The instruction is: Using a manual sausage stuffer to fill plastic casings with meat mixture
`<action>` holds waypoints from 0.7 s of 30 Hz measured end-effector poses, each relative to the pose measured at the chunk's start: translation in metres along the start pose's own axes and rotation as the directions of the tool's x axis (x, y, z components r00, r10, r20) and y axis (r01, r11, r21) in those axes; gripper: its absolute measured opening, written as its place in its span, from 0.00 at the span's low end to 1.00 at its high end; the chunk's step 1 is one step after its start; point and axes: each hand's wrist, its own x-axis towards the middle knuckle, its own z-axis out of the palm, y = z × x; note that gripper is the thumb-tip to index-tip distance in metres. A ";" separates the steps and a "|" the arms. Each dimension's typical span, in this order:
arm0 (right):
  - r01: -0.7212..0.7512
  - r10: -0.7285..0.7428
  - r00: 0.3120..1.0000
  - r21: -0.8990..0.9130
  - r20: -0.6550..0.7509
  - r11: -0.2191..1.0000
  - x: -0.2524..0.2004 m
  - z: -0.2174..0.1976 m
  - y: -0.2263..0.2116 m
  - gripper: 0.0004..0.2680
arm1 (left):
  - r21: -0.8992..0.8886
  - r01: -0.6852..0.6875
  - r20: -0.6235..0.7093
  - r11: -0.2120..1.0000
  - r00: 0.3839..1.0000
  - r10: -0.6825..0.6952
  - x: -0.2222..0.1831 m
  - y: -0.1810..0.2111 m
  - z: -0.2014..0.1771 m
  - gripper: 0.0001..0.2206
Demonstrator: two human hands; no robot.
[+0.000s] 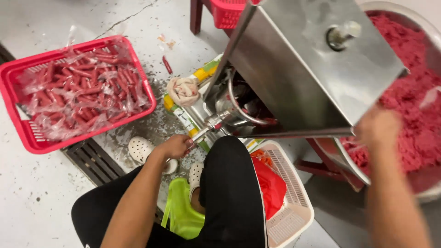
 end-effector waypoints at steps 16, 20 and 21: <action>0.046 0.001 0.997 0.618 -0.076 0.785 -0.072 -0.035 -0.069 0.21 | -0.429 0.177 0.065 0.886 0.984 -0.165 -0.069 -0.038 -0.014 0.15; 0.074 -0.055 0.997 0.371 -0.062 0.926 -0.011 -0.051 0.024 0.18 | 0.195 0.059 -0.103 0.979 0.994 -0.039 -0.075 -0.032 -0.013 0.11; -0.047 0.117 0.992 0.704 -0.051 0.708 -0.002 -0.068 0.056 0.27 | 0.367 0.117 -0.145 0.923 0.987 -0.067 -0.100 -0.010 -0.011 0.23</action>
